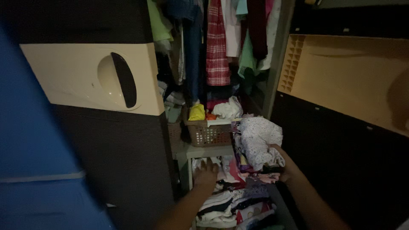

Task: The person picks up stacks of folded clothes from a bed and places them into the bottom drawer of a plastic dresser.

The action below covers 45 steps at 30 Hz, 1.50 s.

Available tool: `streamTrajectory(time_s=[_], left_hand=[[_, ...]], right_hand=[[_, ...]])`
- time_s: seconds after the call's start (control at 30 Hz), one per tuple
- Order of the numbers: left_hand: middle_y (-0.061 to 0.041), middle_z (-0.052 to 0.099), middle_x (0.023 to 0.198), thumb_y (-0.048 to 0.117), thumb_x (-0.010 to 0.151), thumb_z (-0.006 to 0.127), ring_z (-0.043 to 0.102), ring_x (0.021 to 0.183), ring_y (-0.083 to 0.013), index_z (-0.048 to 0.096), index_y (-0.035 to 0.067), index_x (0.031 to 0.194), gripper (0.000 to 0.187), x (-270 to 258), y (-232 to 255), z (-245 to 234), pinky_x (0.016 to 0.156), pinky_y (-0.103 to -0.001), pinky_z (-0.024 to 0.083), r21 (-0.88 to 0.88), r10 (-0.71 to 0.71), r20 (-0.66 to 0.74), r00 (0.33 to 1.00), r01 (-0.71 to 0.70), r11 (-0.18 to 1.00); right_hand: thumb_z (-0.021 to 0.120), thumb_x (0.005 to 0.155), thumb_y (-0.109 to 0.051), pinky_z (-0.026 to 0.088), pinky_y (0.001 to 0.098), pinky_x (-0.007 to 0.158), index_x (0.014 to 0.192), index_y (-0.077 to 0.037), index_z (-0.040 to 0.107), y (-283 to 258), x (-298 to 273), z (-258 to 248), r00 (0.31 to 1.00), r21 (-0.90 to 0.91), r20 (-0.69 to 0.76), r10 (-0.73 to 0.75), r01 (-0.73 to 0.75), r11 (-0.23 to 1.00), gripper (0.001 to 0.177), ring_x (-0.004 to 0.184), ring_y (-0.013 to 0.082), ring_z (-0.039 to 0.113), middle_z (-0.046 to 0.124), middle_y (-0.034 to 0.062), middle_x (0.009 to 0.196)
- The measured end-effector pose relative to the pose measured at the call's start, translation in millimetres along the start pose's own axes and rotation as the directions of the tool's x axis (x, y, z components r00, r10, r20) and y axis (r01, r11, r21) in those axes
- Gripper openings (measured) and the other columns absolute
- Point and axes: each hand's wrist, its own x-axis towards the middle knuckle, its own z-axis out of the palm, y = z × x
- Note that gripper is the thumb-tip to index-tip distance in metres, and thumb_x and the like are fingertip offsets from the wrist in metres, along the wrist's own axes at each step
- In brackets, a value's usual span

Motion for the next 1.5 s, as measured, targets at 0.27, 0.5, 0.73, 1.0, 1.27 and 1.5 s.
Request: streamTrajectory(time_s=[0.27, 0.5, 0.73, 1.0, 1.27, 1.5], left_hand=[[-0.023, 0.012, 0.168, 0.022, 0.099, 0.065, 0.019, 0.152, -0.0500, 0.021, 0.003, 0.159, 0.076, 13.5, -0.5, -5.8, 0.116, -0.060, 0.031, 0.081, 0.023, 0.036, 0.999, -0.026, 0.996], [-0.024, 0.036, 0.152, 0.041, 0.097, 0.062, 0.039, 0.137, -0.0458, 0.042, 0.004, 0.145, 0.064, -26.7, 51.9, -16.0, 0.109, -0.055, 0.039, -0.139, 0.150, 0.193, 0.970, -0.124, 0.982], [-0.025, 0.063, 0.133, 0.064, 0.096, 0.058, 0.061, 0.120, -0.0409, 0.066, 0.005, 0.129, 0.069, 15.0, 45.1, 20.5, 0.102, -0.048, 0.048, -0.494, 0.215, 0.350, 0.912, -0.016, 0.869], [-0.025, 0.074, 0.119, 0.046, 0.088, 0.060, 0.070, 0.111, -0.0405, 0.075, 0.005, 0.115, 0.051, 7.9, 68.3, 4.1, 0.094, -0.049, 0.055, -0.369, 0.351, 0.154, 0.924, -0.276, 0.888], [-0.027, 0.070, 0.113, 0.037, 0.090, 0.056, 0.066, 0.106, -0.0441, 0.075, -0.001, 0.107, 0.045, -19.5, 99.1, -15.6, 0.093, -0.053, 0.052, -0.484, 0.419, 0.154, 0.895, -0.301, 0.821], [-0.029, 0.068, 0.119, 0.036, 0.088, 0.058, 0.065, 0.112, -0.0448, 0.070, -0.002, 0.118, 0.050, -13.4, 112.1, 36.6, 0.095, -0.051, 0.052, -0.539, 0.623, 0.062, 0.780, -0.499, 0.678]], right_hand=[[0.072, 0.081, -0.038, 0.060, 0.0456, 0.081, 0.123, -0.007, 0.066, -9.2, -1.4, 2.0, 1.000, 0.029, 0.010, -0.014, 0.014, 0.999, 0.053, 0.092, 0.0306, 0.073, 0.074, 0.0153, 0.108], [0.070, 0.083, -0.042, 0.060, 0.0452, 0.081, 0.121, -0.007, 0.067, -29.2, -12.0, 11.0, 0.997, 0.076, 0.047, -0.060, 0.056, 0.996, 0.052, 0.091, 0.0303, 0.072, 0.074, 0.0147, 0.107], [0.068, 0.085, -0.047, 0.059, 0.0448, 0.081, 0.118, -0.007, 0.069, -16.8, -32.8, 27.7, 0.990, 0.162, 0.120, -0.075, 0.055, 0.985, 0.052, 0.091, 0.0300, 0.072, 0.075, 0.0142, 0.106], [0.067, 0.085, -0.049, 0.060, 0.0440, 0.083, 0.113, -0.009, 0.071, -35.9, -35.8, 29.0, 0.981, 0.220, 0.178, -0.082, 0.041, 0.975, 0.049, 0.091, 0.0287, 0.073, 0.075, 0.0125, 0.106], [0.068, 0.082, -0.050, 0.061, 0.0482, 0.082, 0.112, -0.008, 0.072, -45.9, -41.3, 35.9, 0.984, 0.143, 0.177, -0.020, -0.006, 0.990, 0.051, 0.088, 0.0314, 0.073, 0.076, 0.0149, 0.102], [0.065, 0.084, -0.054, 0.061, 0.0468, 0.082, 0.115, -0.005, 0.072, -43.3, -38.6, 35.0, 0.968, 0.145, 0.250, 0.009, -0.047, 0.988, 0.058, 0.088, 0.0324, 0.074, 0.077, 0.0167, 0.106]])
